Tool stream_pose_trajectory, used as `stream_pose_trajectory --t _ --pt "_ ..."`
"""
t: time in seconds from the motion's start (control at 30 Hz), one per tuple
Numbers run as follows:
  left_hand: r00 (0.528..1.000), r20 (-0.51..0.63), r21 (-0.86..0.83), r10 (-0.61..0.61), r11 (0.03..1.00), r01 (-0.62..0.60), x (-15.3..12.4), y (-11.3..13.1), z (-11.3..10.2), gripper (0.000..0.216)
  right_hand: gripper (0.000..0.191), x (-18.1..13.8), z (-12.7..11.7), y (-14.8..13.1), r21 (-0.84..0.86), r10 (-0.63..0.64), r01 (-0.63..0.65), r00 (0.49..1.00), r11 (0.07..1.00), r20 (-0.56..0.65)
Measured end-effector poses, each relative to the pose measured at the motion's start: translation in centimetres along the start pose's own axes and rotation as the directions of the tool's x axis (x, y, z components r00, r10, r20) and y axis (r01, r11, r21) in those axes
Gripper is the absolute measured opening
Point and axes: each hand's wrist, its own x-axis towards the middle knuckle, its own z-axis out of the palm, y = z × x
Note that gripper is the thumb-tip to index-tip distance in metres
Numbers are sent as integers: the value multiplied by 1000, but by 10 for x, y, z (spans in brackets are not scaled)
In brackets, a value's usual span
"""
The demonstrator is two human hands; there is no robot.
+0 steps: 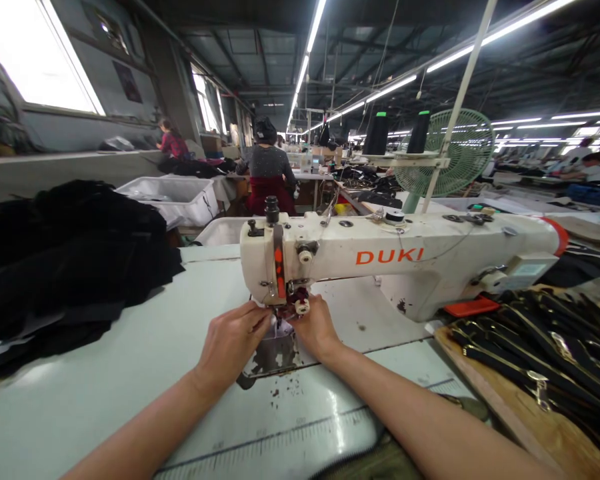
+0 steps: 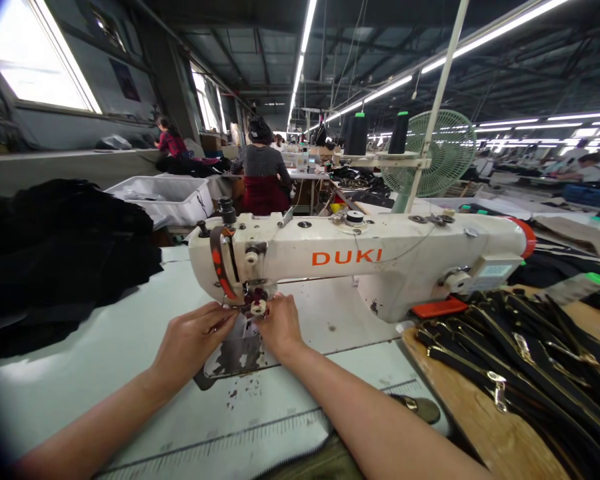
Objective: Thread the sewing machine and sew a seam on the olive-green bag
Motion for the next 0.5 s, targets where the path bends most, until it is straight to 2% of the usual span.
stream_pose_trajectory --t 0.23,0.37,0.5 --pt "999 -39 33 9 999 -8 0 0 5 35 20 3 -22 6 -142 -3 3 1000 990 1" --pt "999 -51 49 4 999 -1 -1 -2 7 36 15 6 -29 9 -105 4 0 999 994 47" --pt "1000 -18 63 -1 998 2 -2 -3 8 33 11 9 -28 10 8 56 -57 994 998 93"
